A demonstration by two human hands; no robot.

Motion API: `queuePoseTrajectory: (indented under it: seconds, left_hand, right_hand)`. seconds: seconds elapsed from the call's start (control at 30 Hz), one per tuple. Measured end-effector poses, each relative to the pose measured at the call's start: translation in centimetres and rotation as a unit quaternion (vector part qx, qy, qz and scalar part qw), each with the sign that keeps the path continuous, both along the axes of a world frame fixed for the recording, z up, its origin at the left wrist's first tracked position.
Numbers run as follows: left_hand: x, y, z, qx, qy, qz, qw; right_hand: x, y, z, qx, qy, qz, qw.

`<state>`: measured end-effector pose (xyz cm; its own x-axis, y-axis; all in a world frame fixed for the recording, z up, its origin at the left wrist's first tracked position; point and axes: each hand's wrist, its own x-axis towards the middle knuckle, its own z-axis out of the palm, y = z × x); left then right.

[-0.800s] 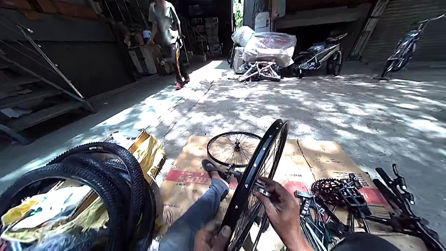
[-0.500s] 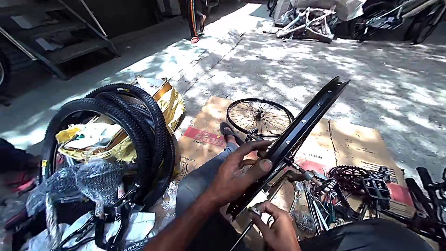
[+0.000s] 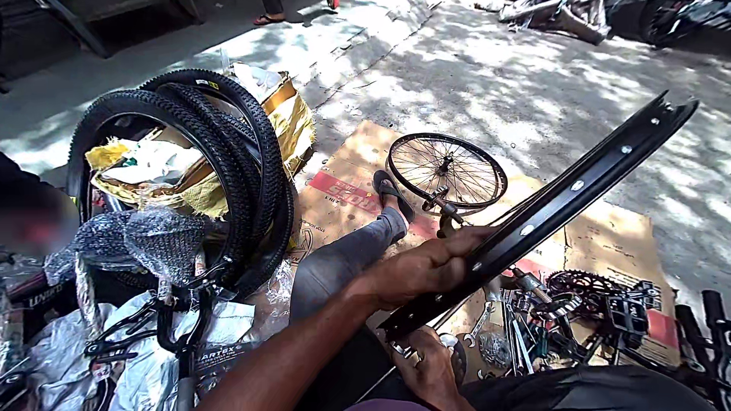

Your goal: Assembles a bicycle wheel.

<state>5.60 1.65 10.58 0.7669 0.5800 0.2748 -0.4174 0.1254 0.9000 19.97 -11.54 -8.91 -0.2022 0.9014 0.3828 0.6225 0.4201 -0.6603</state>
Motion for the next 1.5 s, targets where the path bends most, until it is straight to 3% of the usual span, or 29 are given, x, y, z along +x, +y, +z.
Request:
queuePoseTrajectory:
  seconds: [0.1, 0.17, 0.2, 0.23, 0.37, 0.57, 0.77, 0.9, 0.93, 1.03, 1.07, 1.1, 1.17, 1.23, 1.27, 1.3, 1.33, 1.37, 1.43, 1.47, 1.5]
  left_hand:
    - [-4.4, -2.8, -8.0, -0.123, 0.137, 0.087, 0.979]
    - [-5.6, -3.9, -11.4, -0.11, 0.347, 0.212, 0.907]
    - [-6.1, -4.1, -12.4, -0.093, 0.412, 0.258, 0.869]
    - [-6.8, -4.2, -12.7, -0.087, 0.427, 0.282, 0.855]
    - [-7.7, -4.3, -10.9, -0.112, 0.354, 0.328, 0.869]
    - [-7.6, -4.3, -8.5, -0.064, 0.338, 0.324, 0.881]
    - [-7.9, -4.2, -3.9, 0.086, 0.224, 0.236, 0.941]
    - [-8.2, -3.5, -1.3, 0.213, 0.211, 0.172, 0.938]
    - [-8.7, -3.3, -1.5, 0.257, 0.275, 0.149, 0.914]
    - [-9.5, -3.0, -2.5, 0.345, 0.566, 0.004, 0.748]
    - [-9.4, -2.9, -2.8, 0.339, 0.608, -0.024, 0.718]
    - [-9.4, -2.9, -2.9, 0.338, 0.614, -0.022, 0.713]
    - [-9.8, -2.9, -2.4, 0.341, 0.527, 0.051, 0.777]
    - [-9.3, -2.9, -1.3, 0.275, 0.342, 0.125, 0.89]
    - [-8.8, -2.9, -0.7, 0.231, 0.265, 0.137, 0.926]
    - [-8.6, -2.9, -0.4, 0.222, 0.236, 0.142, 0.935]
    - [-8.6, -2.9, -0.6, 0.252, 0.257, 0.142, 0.922]
    - [-8.8, -2.8, -1.1, 0.305, 0.33, 0.124, 0.885]
    - [-8.9, -2.9, -2.3, 0.371, 0.501, 0.041, 0.781]
    - [-8.8, -3.0, -2.8, 0.372, 0.542, 0.02, 0.753]
    - [-8.8, -3.1, -3.1, 0.371, 0.549, 0.023, 0.749]
  right_hand:
    - [-0.1, 0.0, 0.1, 0.007, 0.0, -0.002, 1.0]
    - [-0.1, 0.0, 0.2, 0.005, 0.002, -0.005, 1.0]
    - [-0.1, 0.0, 0.1, 0.007, 0.0, -0.007, 1.0]
    - [0.0, 0.0, 0.0, 0.011, -0.003, -0.009, 1.0]
    - [-0.1, 0.0, 0.1, 0.013, -0.004, -0.01, 1.0]
    - [0.0, 0.0, 0.1, 0.021, -0.008, -0.012, 1.0]
    - [0.0, 0.0, 0.1, 0.025, -0.007, -0.014, 1.0]
    - [0.0, 0.0, 0.3, 0.031, 0.0, -0.013, 0.999]
    - [0.0, 0.0, 0.3, 0.031, 0.001, -0.014, 0.999]
    - [0.0, 0.0, 0.0, 0.019, 0.002, -0.009, 1.0]
    - [0.0, 0.0, -0.1, 0.019, 0.002, -0.01, 1.0]
    - [0.0, 0.0, -0.1, 0.018, 0.003, -0.011, 1.0]
    - [0.0, 0.0, 0.0, 0.02, 0.007, -0.011, 1.0]
    - [0.0, 0.0, 0.2, 0.027, 0.008, -0.009, 1.0]
    - [0.0, 0.0, 0.2, 0.028, 0.008, -0.009, 1.0]
    - [0.0, 0.0, 0.2, 0.028, 0.008, -0.01, 1.0]
    - [0.0, 0.0, 0.2, 0.029, 0.008, -0.01, 1.0]
    - [0.0, 0.0, 0.2, 0.027, 0.008, -0.011, 1.0]
    - [0.0, 0.0, 0.0, 0.02, 0.007, -0.011, 1.0]
    - [0.0, 0.1, -0.1, 0.017, 0.009, -0.01, 1.0]
    - [0.0, 0.1, -0.1, 0.017, 0.01, -0.009, 1.0]
